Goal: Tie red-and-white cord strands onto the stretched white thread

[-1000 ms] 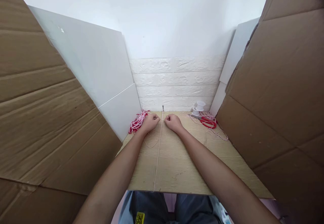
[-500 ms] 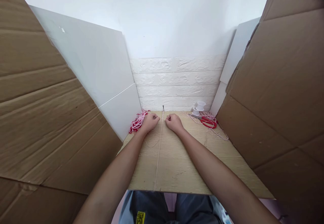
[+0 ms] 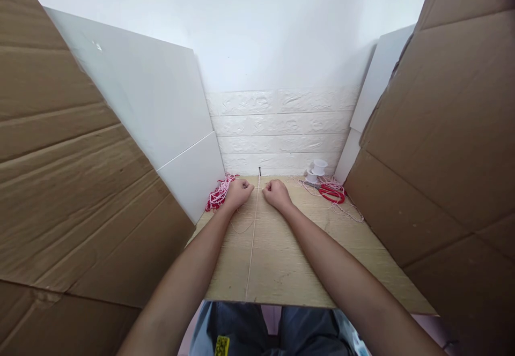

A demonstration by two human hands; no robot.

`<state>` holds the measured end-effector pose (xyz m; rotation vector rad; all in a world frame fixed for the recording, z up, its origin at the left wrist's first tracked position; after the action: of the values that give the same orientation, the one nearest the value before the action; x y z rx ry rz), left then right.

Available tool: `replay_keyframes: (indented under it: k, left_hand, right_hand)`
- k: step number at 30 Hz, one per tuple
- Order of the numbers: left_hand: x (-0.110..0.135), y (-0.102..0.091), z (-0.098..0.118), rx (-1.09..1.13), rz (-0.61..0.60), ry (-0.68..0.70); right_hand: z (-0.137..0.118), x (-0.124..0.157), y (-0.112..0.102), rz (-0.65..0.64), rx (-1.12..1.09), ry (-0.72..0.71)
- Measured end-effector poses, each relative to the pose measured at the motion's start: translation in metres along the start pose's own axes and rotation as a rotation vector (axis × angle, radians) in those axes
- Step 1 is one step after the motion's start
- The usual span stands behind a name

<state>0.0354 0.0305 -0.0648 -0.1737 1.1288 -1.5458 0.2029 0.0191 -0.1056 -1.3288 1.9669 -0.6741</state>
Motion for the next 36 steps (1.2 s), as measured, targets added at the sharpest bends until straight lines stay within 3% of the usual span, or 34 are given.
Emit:
replay_keyframes:
  k: [9, 22, 30, 32, 36]
  left_hand:
    - [0.000, -0.002, -0.006, -0.043, 0.030, -0.040]
    - [0.002, -0.003, -0.001, -0.003, -0.040, 0.060]
    - [0.006, -0.003, 0.002, -0.106, -0.103, 0.070]
    - [0.006, -0.002, 0.002, -0.134, -0.114, 0.068]
    - [0.006, 0.000, -0.001, -0.151, -0.138, 0.076]
  right_hand:
    - [0.001, 0.001, -0.001, 0.020, -0.010, -0.001]
    - [0.002, 0.008, -0.012, 0.011, -0.109, -0.051]
    - [-0.025, 0.022, -0.044, 0.148, -0.189, -0.139]
    - [-0.040, 0.026, -0.054, 0.116, -0.214, -0.169]
    - [-0.060, 0.037, -0.065, -0.071, -0.213, -0.125]
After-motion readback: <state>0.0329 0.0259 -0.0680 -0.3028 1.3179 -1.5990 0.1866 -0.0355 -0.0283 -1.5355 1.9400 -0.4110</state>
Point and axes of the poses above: each hand's wrist, its own x-axis away from the middle knuckle, its own y-axis out of the palm, z = x × y, the point moved 1 cm from there along -x, towards the middle knuckle, and after that the axes turned 13 degrees about y, right-handed, at the moved point
